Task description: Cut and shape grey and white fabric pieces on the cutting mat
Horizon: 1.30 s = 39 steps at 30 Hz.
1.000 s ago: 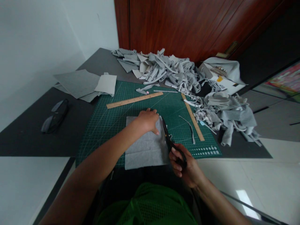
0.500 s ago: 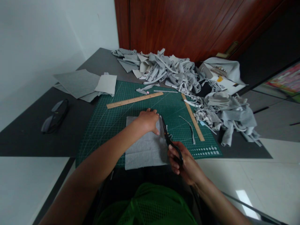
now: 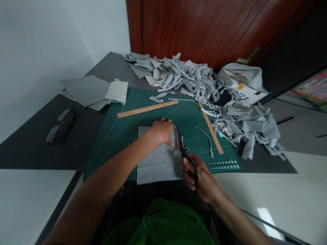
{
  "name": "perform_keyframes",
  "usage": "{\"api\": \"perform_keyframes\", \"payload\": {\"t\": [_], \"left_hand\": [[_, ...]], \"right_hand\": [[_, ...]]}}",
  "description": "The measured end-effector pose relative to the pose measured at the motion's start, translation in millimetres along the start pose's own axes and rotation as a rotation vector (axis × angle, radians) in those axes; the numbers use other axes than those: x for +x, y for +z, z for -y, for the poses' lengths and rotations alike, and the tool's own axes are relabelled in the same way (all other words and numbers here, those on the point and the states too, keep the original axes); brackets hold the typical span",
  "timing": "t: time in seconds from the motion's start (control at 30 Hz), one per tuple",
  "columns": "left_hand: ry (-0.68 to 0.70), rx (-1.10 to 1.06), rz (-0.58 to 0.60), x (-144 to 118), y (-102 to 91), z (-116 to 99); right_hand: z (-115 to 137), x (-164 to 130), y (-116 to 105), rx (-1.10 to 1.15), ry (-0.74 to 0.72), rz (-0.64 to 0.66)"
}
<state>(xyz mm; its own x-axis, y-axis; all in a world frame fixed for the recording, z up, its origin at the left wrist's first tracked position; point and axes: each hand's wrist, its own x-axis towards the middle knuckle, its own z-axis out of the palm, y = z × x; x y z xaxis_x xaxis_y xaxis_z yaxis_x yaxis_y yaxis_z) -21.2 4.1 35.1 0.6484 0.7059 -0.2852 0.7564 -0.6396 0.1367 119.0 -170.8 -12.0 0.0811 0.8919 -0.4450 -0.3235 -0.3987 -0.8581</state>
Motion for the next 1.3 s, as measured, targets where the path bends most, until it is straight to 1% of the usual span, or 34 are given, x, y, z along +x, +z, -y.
{"api": "perform_keyframes", "payload": {"t": [0.2,0.5,0.63,0.73,0.9,0.97,1.03,1.1,1.13,1.2,1.3], "left_hand": [[-0.005,-0.005,0.012,0,-0.7,0],[0.0,-0.004,0.022,0,-2.5,-1],[-0.006,-0.009,0.022,0,-2.6,-1],[-0.005,0.005,0.019,1,-2.8,0],[-0.026,0.029,0.003,6,-2.1,2],[-0.043,0.035,-0.005,9,-0.9,4],[-0.046,0.041,-0.013,12,1.0,8],[-0.032,0.044,-0.021,15,3.2,12],[-0.022,0.045,-0.026,16,4.2,13],[-0.008,0.047,-0.035,19,5.5,16],[0.004,0.053,-0.038,23,5.6,20]], "right_hand": [[-3,1,0,-0.008,-0.015,-0.005],[1,-1,4,-0.021,-0.014,-0.035],[2,0,3,0.005,0.026,-0.056],[0,-4,-5,0.036,0.07,-0.078],[-3,-20,-28,0.052,0.083,-0.114],[-1,-23,-38,0.035,0.055,-0.155],[0,-24,-47,0.023,-0.01,-0.207],[1,-25,-55,0.012,-0.082,-0.233],[1,-26,-58,0.004,-0.107,-0.226],[-3,-33,-64,-0.019,-0.11,-0.162],[-14,-48,-71,-0.039,-0.044,0.009]]}}
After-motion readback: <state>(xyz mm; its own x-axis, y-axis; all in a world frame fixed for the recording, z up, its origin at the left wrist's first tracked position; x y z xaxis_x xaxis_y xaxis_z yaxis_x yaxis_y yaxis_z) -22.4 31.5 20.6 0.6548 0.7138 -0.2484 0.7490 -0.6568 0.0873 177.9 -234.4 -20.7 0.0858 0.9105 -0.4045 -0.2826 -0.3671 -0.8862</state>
